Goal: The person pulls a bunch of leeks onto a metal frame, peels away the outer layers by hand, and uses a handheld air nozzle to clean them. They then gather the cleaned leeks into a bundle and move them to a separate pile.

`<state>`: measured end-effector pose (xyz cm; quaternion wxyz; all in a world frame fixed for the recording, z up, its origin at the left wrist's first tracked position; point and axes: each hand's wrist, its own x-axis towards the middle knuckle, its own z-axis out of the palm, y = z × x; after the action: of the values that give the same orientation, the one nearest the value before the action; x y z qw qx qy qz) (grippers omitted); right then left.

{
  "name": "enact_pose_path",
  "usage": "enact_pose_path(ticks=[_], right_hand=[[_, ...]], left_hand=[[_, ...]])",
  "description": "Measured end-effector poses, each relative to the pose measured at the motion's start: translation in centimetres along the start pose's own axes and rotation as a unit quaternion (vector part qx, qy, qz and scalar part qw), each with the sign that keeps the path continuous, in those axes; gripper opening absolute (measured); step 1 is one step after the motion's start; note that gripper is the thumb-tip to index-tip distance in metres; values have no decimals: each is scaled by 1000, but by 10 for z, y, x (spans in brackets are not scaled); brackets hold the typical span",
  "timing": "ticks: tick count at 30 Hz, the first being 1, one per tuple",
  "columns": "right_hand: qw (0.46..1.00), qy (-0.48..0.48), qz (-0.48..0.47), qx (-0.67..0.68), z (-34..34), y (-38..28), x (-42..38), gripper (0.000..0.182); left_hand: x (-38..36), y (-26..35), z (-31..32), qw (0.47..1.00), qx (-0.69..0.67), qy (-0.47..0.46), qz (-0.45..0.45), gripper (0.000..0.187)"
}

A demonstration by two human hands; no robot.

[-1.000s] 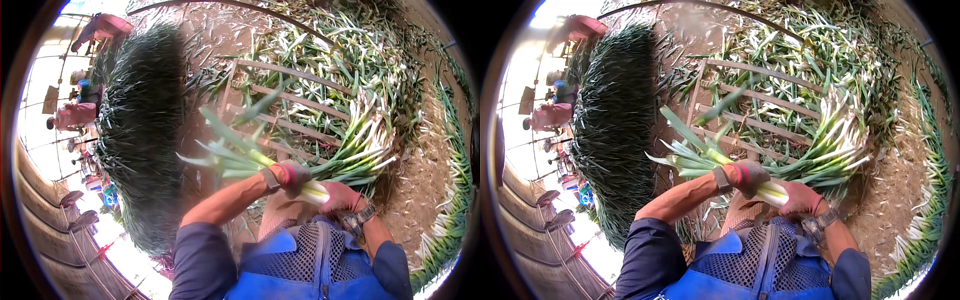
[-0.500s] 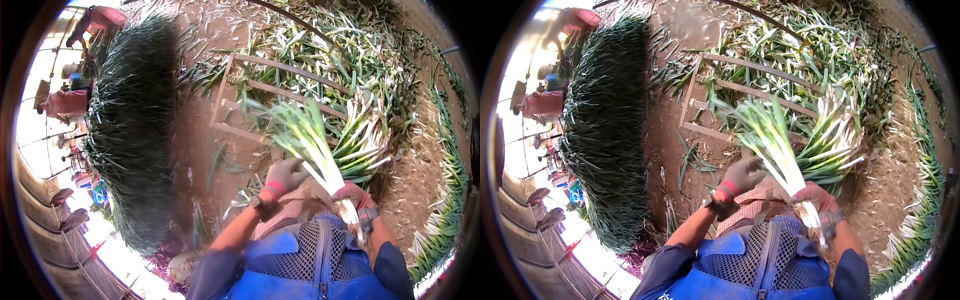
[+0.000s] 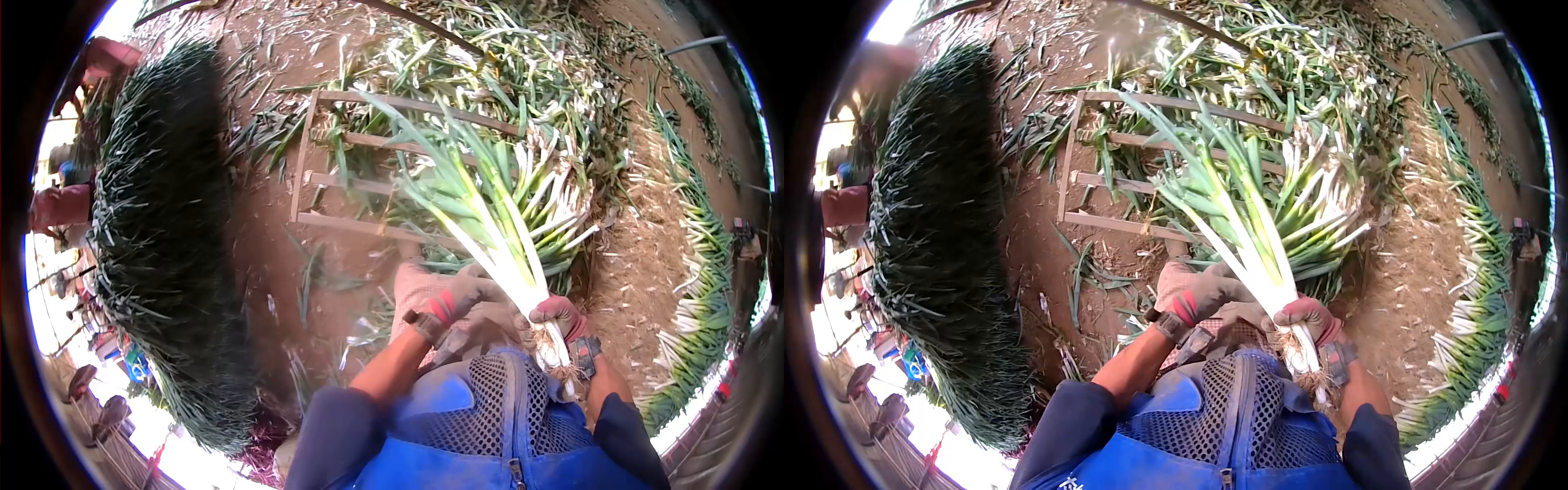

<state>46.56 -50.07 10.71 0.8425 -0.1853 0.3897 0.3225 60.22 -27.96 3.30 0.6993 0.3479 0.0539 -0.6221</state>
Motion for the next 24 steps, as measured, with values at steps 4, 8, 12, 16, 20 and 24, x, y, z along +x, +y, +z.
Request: enact_pose_path(ticks=[4,8,12,16,20,24], right_hand=[[999,31,9,-7,19,-1,-6,31],[977,10,-140,-161,8,0,-37,28],[887,5,-320,-333,2,-4,-66,25],[886,-71,-295,-350,-31,-23,-59,25],[965,-94,-112,-216,-111,-8,-52,30],[972,-17,-70,-224,-84,-36,-80,39]], left_hand=[[-11,-13,-19,935,289,3,205,27],[8,-6,1,984,-125,111,-56,41],[18,-16,7,991,-53,115,-50,48],[24,-4,43,976,46,197,-74,38],[35,7,66,970,50,230,-56,41],[34,30,63,967,88,236,-31,37]])
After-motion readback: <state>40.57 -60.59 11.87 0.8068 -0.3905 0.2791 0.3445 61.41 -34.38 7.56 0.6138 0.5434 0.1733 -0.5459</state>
